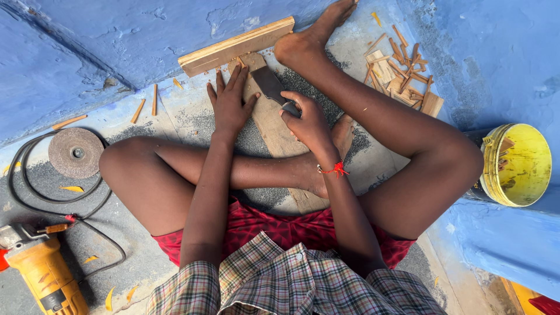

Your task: The person sits on the floor and uses a chisel and mallet to carve a small wooden piece held between their legs. They repeatedly strike the chisel to shape the wood, occasionally adjusting the piece and clearing away shavings.

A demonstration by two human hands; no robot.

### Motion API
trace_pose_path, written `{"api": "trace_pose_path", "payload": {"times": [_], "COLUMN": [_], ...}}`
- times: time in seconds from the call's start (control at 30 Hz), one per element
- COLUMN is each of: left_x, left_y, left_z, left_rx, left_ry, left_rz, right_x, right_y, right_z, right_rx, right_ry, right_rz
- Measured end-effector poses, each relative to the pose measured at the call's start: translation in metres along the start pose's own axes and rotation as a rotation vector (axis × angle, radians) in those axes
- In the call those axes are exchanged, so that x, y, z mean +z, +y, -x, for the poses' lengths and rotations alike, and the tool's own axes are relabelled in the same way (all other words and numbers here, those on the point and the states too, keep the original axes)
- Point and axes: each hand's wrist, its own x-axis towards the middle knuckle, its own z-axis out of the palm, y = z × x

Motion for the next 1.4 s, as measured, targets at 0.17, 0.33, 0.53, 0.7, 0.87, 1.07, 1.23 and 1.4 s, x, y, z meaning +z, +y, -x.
{"api": "trace_pose_path", "payload": {"times": [0.17,0.33,0.53,0.7,0.87,1.07,1.23,1.4], "left_x": [-0.001,-0.004,-0.019,-0.009,0.016,0.012,0.004,-0.006], "left_y": [-0.002,0.000,0.015,0.023,0.019,0.004,0.006,0.012], "left_z": [-0.004,0.001,0.022,0.022,0.018,-0.011,-0.024,0.005], "left_rx": [0.010,0.003,0.145,0.332,0.326,0.313,0.283,0.258], "left_ry": [0.001,0.078,0.171,0.237,0.232,0.067,0.043,0.225], "left_rz": [0.038,0.088,-0.050,-0.146,-0.314,-0.291,-0.188,0.093], "right_x": [0.001,0.012,0.040,0.055,0.065,0.085,0.083,0.043], "right_y": [-0.008,-0.005,0.028,0.036,0.030,0.047,0.054,0.038], "right_z": [0.003,0.003,-0.010,-0.015,-0.017,-0.042,-0.061,-0.037], "right_rx": [-0.011,-0.007,-0.360,-0.262,-0.278,-0.350,-0.277,0.031], "right_ry": [-0.008,-0.002,0.148,0.113,0.168,0.254,0.234,0.007], "right_rz": [0.021,0.011,0.251,0.269,0.308,0.320,0.311,-0.073]}}
